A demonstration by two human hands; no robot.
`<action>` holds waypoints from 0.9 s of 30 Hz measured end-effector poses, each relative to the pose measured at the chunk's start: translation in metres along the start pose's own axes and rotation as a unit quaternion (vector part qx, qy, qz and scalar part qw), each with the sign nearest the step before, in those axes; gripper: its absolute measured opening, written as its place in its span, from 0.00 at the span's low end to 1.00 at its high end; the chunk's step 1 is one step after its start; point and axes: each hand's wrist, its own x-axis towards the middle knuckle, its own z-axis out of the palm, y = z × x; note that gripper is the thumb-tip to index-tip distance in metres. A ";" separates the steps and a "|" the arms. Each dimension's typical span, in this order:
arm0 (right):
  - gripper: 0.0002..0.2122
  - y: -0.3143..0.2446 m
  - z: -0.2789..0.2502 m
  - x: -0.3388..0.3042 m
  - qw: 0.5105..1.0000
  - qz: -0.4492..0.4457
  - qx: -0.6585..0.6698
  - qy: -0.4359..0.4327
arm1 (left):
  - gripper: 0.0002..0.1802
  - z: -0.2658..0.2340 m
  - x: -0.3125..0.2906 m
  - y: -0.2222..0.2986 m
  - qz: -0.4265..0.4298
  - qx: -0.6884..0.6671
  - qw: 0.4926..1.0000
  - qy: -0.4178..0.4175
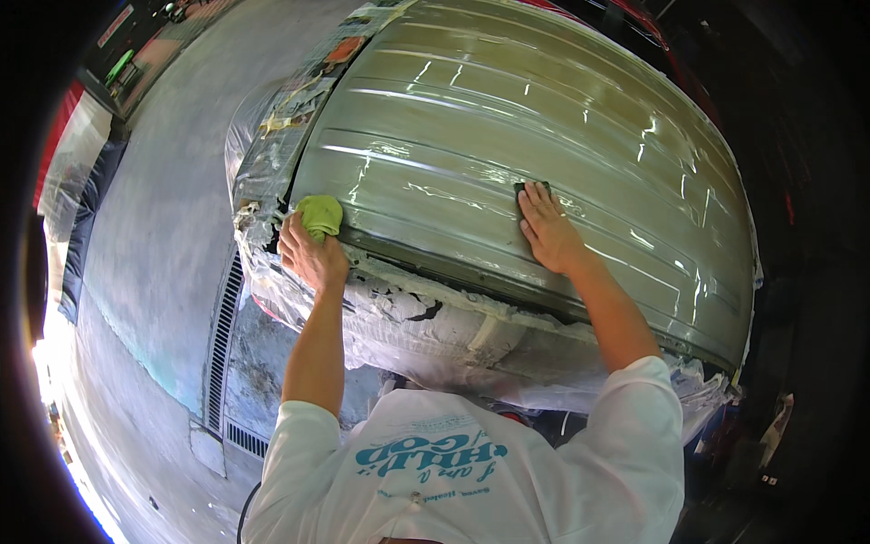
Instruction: The person wipes the hood of a car with a green microfiber cloth and a black sponge. The hood is partially covered with protective plastic sheeting. The person repeatedly wipes the same area of the hood.
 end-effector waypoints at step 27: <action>0.30 -0.052 0.014 0.129 0.969 -0.204 -0.113 -0.082 | 0.39 0.001 -0.002 -0.001 -0.004 0.002 1.000 -0.001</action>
